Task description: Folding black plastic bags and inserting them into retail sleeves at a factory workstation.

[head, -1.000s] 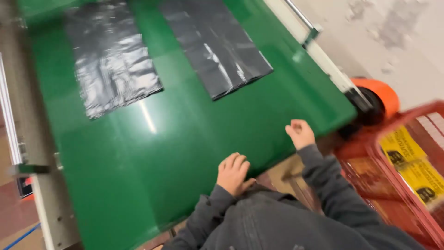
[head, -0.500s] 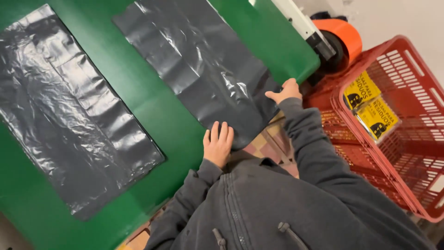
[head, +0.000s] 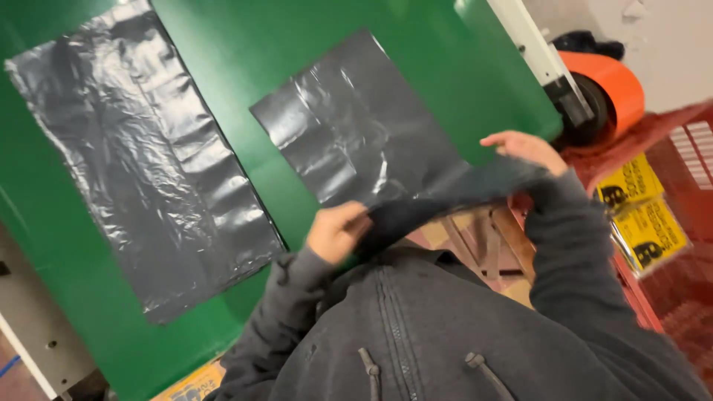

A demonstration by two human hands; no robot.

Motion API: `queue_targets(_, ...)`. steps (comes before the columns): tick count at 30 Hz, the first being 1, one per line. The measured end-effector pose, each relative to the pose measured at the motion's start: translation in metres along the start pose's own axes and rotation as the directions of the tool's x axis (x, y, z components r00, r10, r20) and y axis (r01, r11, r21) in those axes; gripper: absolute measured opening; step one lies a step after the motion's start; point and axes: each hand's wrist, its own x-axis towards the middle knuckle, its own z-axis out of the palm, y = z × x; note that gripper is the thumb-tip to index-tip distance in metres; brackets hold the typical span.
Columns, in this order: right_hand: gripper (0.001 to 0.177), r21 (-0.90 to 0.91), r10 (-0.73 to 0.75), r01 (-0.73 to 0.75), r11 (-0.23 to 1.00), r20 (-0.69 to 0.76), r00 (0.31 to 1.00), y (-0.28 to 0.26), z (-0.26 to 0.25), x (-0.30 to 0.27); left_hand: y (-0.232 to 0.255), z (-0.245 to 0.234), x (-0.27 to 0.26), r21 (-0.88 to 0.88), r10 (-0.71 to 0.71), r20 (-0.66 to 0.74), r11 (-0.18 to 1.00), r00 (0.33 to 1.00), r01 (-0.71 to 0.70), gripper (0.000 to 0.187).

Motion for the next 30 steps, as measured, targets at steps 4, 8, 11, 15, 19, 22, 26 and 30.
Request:
queue_targets(4,0.019,0.229,0.148,-0.165,0.959,0.094,0.985,-0.057,0.045,0.139,-0.062,-0.06,0.063,0.085,-0.097,-0.421,0.986,0.902,0.146,0.013)
queue_targets(8,0.03,-0.006,0.089,-0.089,0.996,0.12,0.989,-0.066,0.096,0.247,-0.108,-0.097,0.115,0.159,-0.261,-0.498,0.91,0.827,0.382,0.024)
queue_targets(11,0.039,-0.679,0.122,-0.122,0.724,-0.048,0.991,-0.08,0.127,0.292,-0.144,-0.104,0.135,0.247,-0.348,-0.532,0.808,0.772,0.535,0.025)
queue_targets(15,0.061,-0.813,-0.395,0.434,0.388,0.279,0.875,-0.111,0.166,0.319,-0.166,-0.102,0.143,0.298,-0.298,-0.592,0.782,0.749,0.547,0.025)
queue_targets(19,0.071,-0.882,-0.141,0.43,0.191,0.409,0.902,-0.112,0.191,0.348,-0.156,-0.102,0.139,0.267,-0.36,-0.675,0.695,0.644,0.668,0.056)
queue_targets(22,0.056,-0.919,0.08,0.374,0.121,0.385,0.92,-0.111,0.197,0.36,-0.05,-0.082,0.14,0.693,0.237,-0.659,0.56,0.713,0.455,0.036)
queue_targets(26,0.032,-0.879,-0.007,0.477,0.001,0.477,0.879,-0.113,0.2,0.332,-0.045,-0.023,0.136,0.218,-0.177,-0.439,0.93,0.881,0.295,0.03)
queue_targets(30,0.018,-0.712,-0.686,0.7,-0.057,0.537,0.49,-0.141,0.177,0.216,-0.125,-0.008,0.112,-0.972,-0.5,0.023,0.19,0.866,0.136,0.104)
